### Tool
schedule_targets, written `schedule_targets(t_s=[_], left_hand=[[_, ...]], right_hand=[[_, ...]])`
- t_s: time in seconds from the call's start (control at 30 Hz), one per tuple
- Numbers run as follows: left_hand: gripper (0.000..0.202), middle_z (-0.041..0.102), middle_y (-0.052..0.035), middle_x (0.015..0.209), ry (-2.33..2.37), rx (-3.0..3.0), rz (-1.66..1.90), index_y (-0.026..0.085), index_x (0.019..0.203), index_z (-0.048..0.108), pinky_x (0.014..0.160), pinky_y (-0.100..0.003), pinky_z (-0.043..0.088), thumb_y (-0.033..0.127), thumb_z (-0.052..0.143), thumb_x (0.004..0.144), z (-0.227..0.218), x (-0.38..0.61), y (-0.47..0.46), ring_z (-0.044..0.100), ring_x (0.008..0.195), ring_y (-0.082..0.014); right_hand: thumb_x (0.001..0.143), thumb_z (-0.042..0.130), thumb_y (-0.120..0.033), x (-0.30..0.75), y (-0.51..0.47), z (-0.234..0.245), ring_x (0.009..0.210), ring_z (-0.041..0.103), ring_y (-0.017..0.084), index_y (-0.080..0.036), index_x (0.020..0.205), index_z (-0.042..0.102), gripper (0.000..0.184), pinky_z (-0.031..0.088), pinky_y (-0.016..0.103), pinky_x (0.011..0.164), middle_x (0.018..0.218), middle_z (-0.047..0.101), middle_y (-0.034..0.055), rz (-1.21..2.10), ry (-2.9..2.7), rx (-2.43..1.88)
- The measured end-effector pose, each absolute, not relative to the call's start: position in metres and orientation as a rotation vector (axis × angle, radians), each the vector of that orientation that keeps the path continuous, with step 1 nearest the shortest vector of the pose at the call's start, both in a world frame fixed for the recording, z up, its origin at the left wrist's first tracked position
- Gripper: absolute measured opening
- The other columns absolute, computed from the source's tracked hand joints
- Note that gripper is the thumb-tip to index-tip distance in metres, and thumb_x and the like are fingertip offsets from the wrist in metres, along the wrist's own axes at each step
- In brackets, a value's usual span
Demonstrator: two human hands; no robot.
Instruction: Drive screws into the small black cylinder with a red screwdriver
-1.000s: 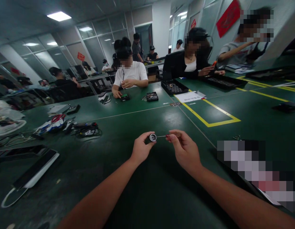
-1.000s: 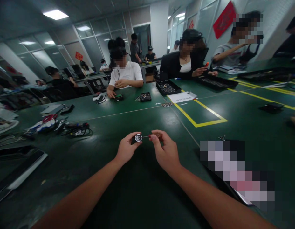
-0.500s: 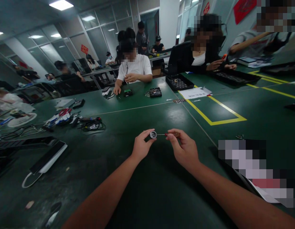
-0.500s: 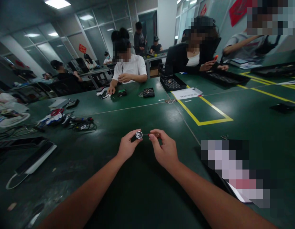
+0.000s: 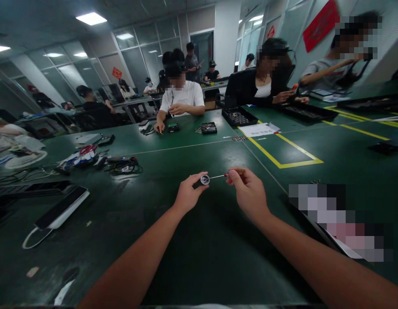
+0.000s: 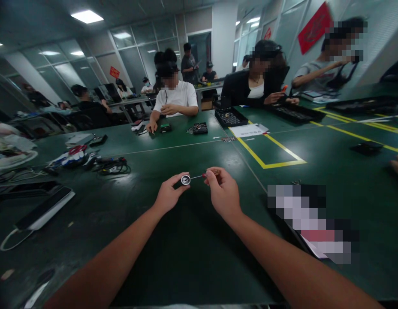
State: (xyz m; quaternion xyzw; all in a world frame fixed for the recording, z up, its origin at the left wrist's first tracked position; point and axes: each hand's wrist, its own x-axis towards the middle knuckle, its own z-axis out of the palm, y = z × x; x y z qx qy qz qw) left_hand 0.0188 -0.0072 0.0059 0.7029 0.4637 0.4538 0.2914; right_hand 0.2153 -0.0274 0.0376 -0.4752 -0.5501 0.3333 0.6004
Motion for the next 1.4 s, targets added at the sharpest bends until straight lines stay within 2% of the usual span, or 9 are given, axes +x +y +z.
schedule_targets(t_s=[0.3,0.43,0.6,0.73,0.93,1.0,1.17,1.3,1.4], left_hand=[[0.043,0.068,-0.0034,0.125,1.33,1.917,1.082,0.032,0.13,0.064,0.12,-0.061,0.021,0.023,0.069,0.088,0.015,0.014,-0.019,0.059,0.123,-0.0297],[0.044,0.067,-0.0035,0.127,1.332,1.992,1.032,0.033,0.132,0.062,0.119,-0.062,0.024,0.024,0.068,0.089,0.017,0.01,-0.025,0.059,0.12,-0.0293],[0.046,0.068,-0.0051,0.123,1.331,2.046,0.978,0.033,0.133,0.062,0.117,-0.059,0.028,0.022,0.069,0.088,0.015,0.005,-0.03,0.061,0.116,-0.0287],[0.045,0.07,-0.0048,0.117,1.376,2.079,0.972,0.031,0.128,0.066,0.114,-0.054,0.034,0.019,0.073,0.085,0.012,0.005,-0.03,0.062,0.112,-0.0277],[0.036,0.069,-0.0053,0.118,1.299,2.15,0.929,0.026,0.122,0.068,0.103,-0.043,0.044,0.02,0.072,0.086,0.009,0.007,-0.031,0.062,0.111,-0.0247],[0.036,0.069,-0.004,0.118,1.285,2.157,0.92,0.026,0.121,0.068,0.102,-0.04,0.045,0.019,0.072,0.087,0.009,0.006,-0.031,0.061,0.111,-0.0233],[0.036,0.07,-0.0025,0.115,1.303,2.15,0.928,0.026,0.121,0.067,0.099,-0.038,0.046,0.018,0.072,0.087,0.01,0.004,-0.031,0.062,0.109,-0.0223],[0.037,0.07,-0.0016,0.115,1.341,2.122,0.972,0.027,0.121,0.067,0.098,-0.037,0.046,0.017,0.071,0.087,0.009,0.002,-0.029,0.062,0.11,-0.0219],[0.036,0.07,-0.0012,0.116,1.343,2.132,0.979,0.028,0.12,0.067,0.098,-0.037,0.045,0.016,0.072,0.086,0.009,0.002,-0.028,0.062,0.109,-0.0218]], right_hand=[[0.09,0.06,-0.046,0.216,-0.027,0.038,0.067,0.062,0.018,-0.02,0.092,0.066,0.027,0.05,0.034,0.065,0.075,0.067,0.0033,0.768,-1.272,-1.102],[0.091,0.059,-0.045,0.216,-0.028,0.038,0.066,0.06,0.018,-0.02,0.089,0.065,0.026,0.048,0.034,0.065,0.07,0.063,0.0018,0.763,-1.306,-1.091],[0.092,0.059,-0.043,0.215,-0.03,0.035,0.07,0.063,0.018,-0.021,0.096,0.063,0.023,0.049,0.034,0.067,0.077,0.066,0.002,0.82,-1.409,-1.005],[0.097,0.051,-0.044,0.216,-0.034,0.032,0.061,0.058,0.016,-0.023,0.105,0.059,0.023,0.045,0.03,0.059,0.068,0.061,-0.0027,0.955,-1.547,-0.928],[0.101,0.04,-0.053,0.211,-0.039,0.036,0.06,0.055,0.016,-0.021,0.085,0.065,0.043,0.042,0.03,0.058,0.067,0.061,0.0008,0.729,-1.479,-1.071],[0.101,0.039,-0.05,0.21,-0.04,0.038,0.062,0.058,0.017,-0.021,0.085,0.066,0.043,0.042,0.03,0.059,0.072,0.066,0.0027,0.62,-1.489,-1.136],[0.102,0.038,-0.036,0.214,-0.041,0.039,0.064,0.063,0.019,-0.02,0.107,0.064,0.031,0.042,0.031,0.062,0.076,0.07,0.0028,0.46,-1.641,-1.192],[0.097,0.037,-0.024,0.217,-0.042,0.038,0.073,0.065,0.02,-0.02,0.099,0.063,0.026,0.043,0.031,0.065,0.081,0.07,0.0041,0.421,-1.746,-1.113],[0.099,0.038,-0.028,0.217,-0.042,0.041,0.073,0.066,0.02,-0.021,0.095,0.064,0.028,0.043,0.03,0.065,0.08,0.07,0.0034,0.438,-1.776,-1.116]])
